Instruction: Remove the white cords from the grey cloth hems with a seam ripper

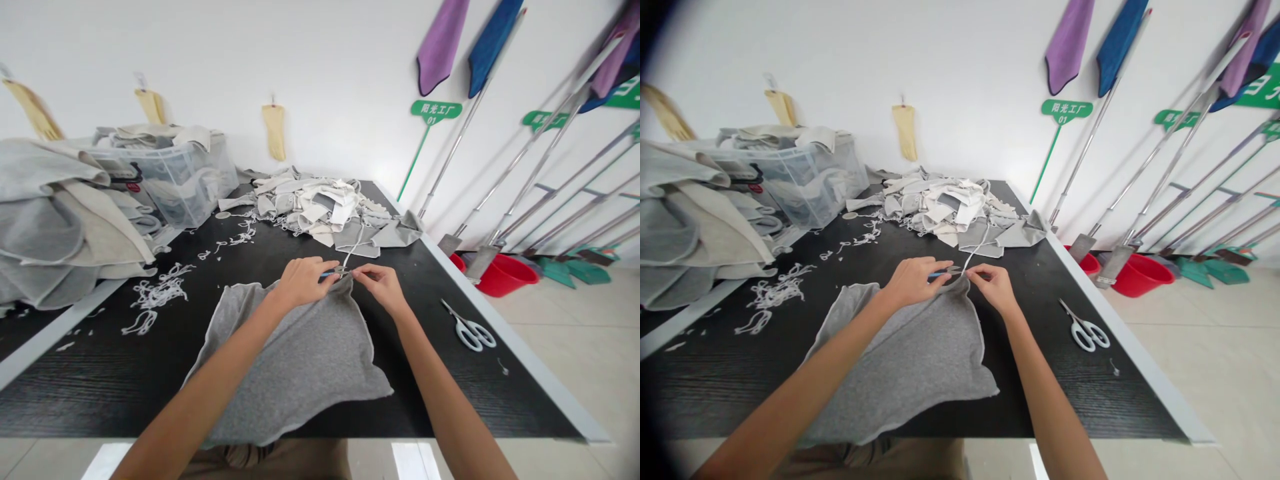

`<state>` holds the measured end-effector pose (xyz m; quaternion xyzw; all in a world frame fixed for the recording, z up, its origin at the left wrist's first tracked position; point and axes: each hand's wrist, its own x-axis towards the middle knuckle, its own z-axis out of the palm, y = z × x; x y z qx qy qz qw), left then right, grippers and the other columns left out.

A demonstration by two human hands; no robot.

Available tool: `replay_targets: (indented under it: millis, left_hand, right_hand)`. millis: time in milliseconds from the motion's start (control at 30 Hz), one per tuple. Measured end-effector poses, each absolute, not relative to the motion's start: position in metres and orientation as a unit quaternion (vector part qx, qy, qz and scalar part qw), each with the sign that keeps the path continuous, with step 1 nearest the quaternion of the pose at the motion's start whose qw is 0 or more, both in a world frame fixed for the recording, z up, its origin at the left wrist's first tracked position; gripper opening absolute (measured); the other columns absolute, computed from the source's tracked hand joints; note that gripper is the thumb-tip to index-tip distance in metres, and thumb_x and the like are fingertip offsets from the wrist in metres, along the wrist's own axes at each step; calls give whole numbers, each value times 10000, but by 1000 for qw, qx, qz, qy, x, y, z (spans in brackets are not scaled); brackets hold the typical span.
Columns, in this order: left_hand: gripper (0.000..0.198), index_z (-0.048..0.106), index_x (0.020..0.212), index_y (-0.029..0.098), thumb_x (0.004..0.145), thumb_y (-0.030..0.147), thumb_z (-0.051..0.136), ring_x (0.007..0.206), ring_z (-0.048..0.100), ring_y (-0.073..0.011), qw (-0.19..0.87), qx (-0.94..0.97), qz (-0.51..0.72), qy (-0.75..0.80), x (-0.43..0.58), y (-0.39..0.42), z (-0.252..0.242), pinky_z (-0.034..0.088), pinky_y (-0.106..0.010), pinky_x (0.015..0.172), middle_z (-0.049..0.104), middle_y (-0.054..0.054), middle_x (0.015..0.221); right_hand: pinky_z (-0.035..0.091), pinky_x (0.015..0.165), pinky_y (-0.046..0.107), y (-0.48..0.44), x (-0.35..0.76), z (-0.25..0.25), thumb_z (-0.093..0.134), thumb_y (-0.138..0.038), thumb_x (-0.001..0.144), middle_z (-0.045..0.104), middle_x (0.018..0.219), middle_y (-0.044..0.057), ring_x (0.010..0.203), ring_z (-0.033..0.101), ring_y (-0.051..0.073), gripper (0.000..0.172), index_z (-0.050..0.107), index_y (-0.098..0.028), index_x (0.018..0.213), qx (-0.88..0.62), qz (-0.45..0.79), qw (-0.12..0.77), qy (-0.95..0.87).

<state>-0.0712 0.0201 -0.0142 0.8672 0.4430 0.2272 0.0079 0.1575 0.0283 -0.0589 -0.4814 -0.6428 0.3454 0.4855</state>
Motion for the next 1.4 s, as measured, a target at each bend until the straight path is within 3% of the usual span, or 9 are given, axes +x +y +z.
replay_targets:
  millis: [200, 500, 833, 1400]
  left_hand:
    - [385, 634, 1272, 280, 963, 458, 490, 890, 666, -227, -21, 895, 200, 399, -71, 26, -12, 450, -300, 729, 695, -62, 960]
    - [370, 638, 1248, 280, 957, 460, 496, 825, 678, -226, -31, 902, 212, 374, -62, 31, -26, 449, -299, 669, 698, -23, 913]
    - [320, 687, 1156, 254, 941, 427, 525, 882, 684, -211, 37, 889, 251, 382, -55, 35, -36, 477, -285, 760, 744, -37, 961]
    - [265, 728, 1082, 239, 927, 376, 562, 760, 675, -198, 56, 889, 288, 352, -48, 37, -44, 461, -273, 685, 738, -38, 845]
  right_hand:
    - [474, 688, 315, 25, 156, -54, 711, -386, 770, 741, 808, 59, 766, 651, 222, 189, 766, -205, 781, -493, 315, 472, -660]
    - [392, 517, 241, 19, 147, -48, 652, -350, 828, 693, 783, 54, 702, 611, 171, 188, 724, -188, 768, -494, 227, 472, -694]
    - [367, 489, 224, 18, 145, -50, 639, -313, 842, 665, 778, 42, 674, 581, 146, 164, 704, -184, 764, -484, 215, 472, -705]
    - [360, 475, 228, 20, 149, -50, 664, -320, 826, 592, 810, 37, 671, 540, 133, 160, 701, -188, 745, -479, 221, 477, -703]
